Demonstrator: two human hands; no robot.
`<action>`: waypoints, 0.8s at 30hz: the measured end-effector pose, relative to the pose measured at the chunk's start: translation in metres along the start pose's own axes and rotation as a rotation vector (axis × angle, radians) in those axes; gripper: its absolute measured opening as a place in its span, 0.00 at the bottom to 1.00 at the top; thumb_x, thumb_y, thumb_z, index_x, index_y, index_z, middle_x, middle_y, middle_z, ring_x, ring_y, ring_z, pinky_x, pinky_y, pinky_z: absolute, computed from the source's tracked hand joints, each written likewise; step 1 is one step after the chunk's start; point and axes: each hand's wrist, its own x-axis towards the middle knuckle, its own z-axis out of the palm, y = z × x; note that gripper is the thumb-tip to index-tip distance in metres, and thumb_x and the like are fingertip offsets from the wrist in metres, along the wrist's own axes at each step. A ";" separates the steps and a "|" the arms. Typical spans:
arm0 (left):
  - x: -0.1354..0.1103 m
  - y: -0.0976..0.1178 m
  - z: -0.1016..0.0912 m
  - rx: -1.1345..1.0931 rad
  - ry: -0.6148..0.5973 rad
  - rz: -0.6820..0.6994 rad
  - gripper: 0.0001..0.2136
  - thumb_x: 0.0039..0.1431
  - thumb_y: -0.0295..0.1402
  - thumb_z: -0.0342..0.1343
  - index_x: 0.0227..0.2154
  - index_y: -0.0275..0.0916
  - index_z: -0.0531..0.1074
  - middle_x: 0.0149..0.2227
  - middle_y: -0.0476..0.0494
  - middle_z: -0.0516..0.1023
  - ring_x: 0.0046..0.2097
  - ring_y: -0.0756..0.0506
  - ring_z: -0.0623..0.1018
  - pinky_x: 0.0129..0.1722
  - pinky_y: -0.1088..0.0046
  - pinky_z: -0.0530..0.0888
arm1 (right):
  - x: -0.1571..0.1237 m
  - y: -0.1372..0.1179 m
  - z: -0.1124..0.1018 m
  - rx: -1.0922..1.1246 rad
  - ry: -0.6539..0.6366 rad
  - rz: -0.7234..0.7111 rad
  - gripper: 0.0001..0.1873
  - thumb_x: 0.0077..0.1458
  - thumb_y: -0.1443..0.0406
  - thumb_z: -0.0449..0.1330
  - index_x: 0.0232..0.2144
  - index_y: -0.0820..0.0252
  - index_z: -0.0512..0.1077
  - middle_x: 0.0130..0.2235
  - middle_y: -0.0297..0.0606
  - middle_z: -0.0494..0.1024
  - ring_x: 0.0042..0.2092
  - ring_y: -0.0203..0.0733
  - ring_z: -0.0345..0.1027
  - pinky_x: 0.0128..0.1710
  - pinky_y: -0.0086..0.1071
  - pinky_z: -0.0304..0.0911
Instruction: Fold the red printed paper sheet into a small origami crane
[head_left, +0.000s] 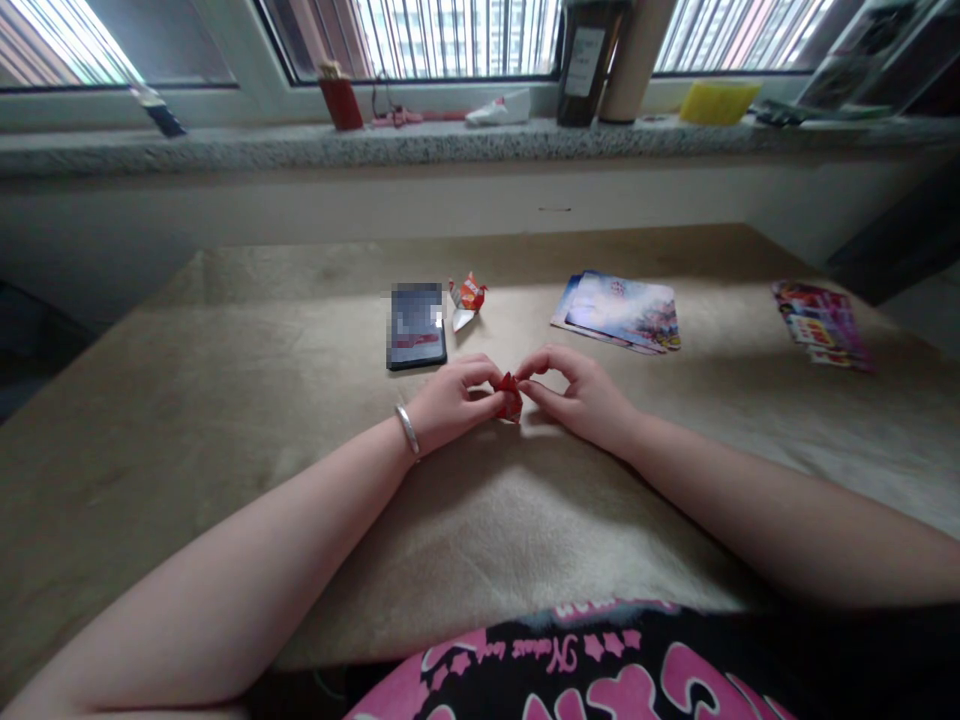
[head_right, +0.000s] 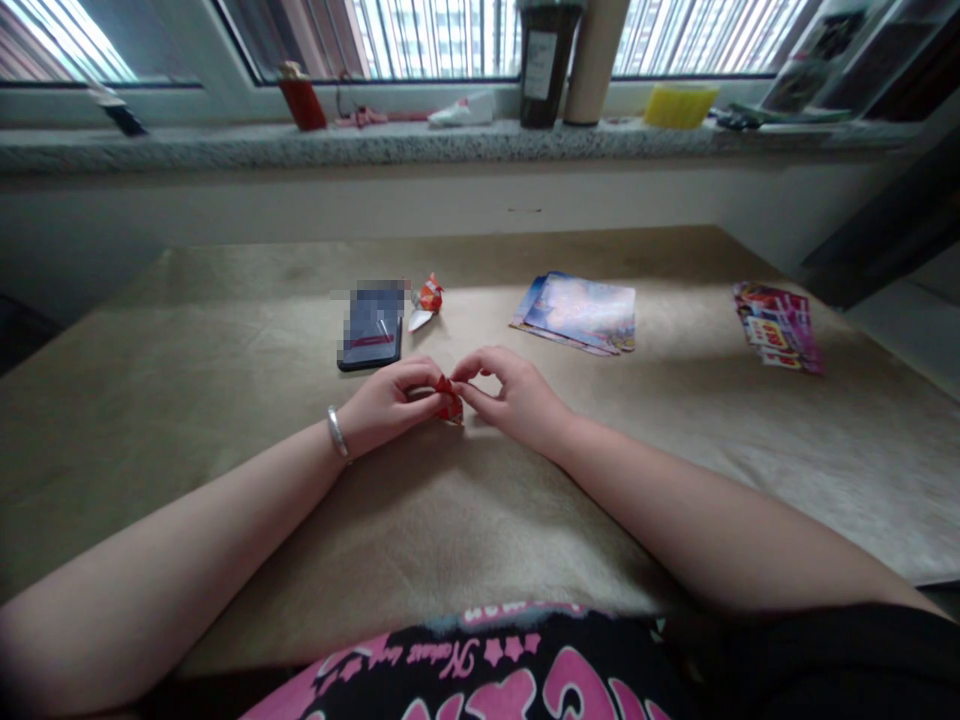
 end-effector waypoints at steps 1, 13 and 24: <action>0.000 0.000 0.001 -0.003 0.001 0.003 0.07 0.53 0.34 0.55 0.26 0.36 0.72 0.31 0.46 0.71 0.34 0.50 0.73 0.31 0.76 0.70 | 0.000 -0.001 0.000 0.011 0.000 0.018 0.03 0.53 0.65 0.58 0.30 0.59 0.71 0.31 0.35 0.75 0.35 0.37 0.67 0.38 0.32 0.62; -0.004 0.009 0.005 0.235 0.150 0.248 0.06 0.54 0.32 0.56 0.25 0.36 0.74 0.28 0.46 0.72 0.30 0.52 0.72 0.31 0.77 0.70 | -0.001 -0.012 -0.003 0.042 -0.001 0.098 0.02 0.51 0.67 0.58 0.27 0.59 0.70 0.29 0.33 0.74 0.33 0.35 0.65 0.36 0.31 0.60; -0.006 0.012 0.006 0.098 0.231 0.119 0.06 0.54 0.33 0.57 0.27 0.36 0.74 0.30 0.46 0.72 0.31 0.53 0.73 0.29 0.80 0.72 | 0.002 -0.008 -0.004 0.228 0.054 0.183 0.02 0.50 0.68 0.57 0.26 0.60 0.68 0.28 0.33 0.72 0.32 0.35 0.67 0.37 0.33 0.62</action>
